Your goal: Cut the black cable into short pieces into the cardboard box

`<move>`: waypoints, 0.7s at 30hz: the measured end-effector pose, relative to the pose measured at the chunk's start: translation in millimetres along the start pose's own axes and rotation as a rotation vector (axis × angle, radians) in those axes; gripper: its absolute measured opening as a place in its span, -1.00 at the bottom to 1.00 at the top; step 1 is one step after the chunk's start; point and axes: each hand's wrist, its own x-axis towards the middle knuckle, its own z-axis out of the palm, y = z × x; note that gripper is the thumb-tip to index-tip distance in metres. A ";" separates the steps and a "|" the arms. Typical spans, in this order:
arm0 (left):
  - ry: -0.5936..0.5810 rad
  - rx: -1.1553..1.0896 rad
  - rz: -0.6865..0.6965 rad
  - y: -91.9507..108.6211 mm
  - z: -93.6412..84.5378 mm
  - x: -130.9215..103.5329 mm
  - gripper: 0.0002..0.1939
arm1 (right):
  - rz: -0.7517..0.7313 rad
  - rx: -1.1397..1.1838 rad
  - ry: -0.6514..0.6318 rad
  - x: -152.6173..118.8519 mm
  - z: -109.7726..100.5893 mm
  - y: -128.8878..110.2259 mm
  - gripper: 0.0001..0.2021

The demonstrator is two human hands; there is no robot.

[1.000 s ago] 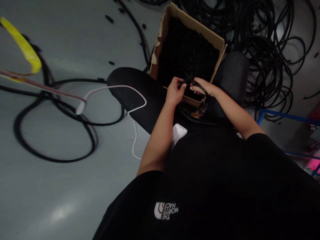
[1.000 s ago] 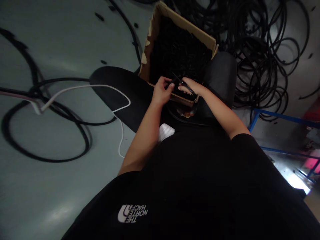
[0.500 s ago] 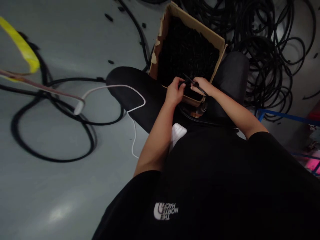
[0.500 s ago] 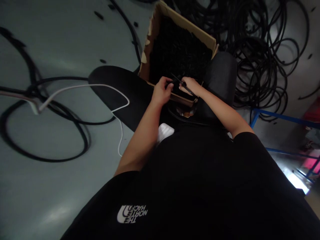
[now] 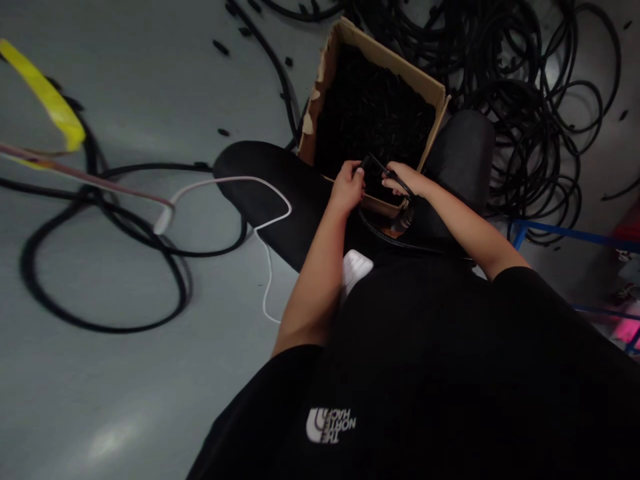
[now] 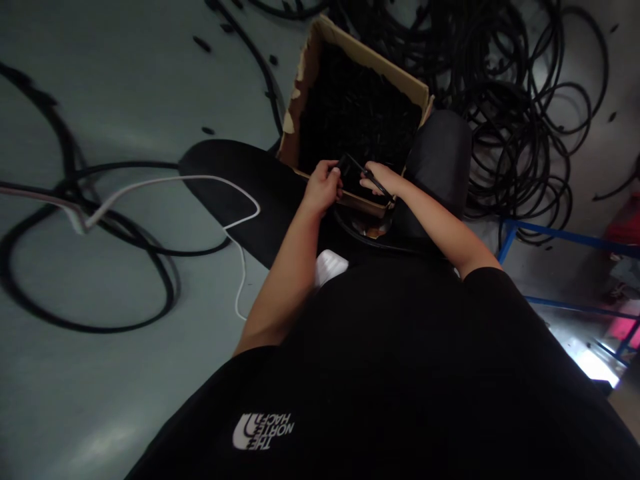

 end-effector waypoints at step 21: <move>-0.070 -0.101 -0.060 -0.7 5.9 1.1 -0.30 | -0.049 -0.024 -0.085 7.0 5.0 12.0 -0.79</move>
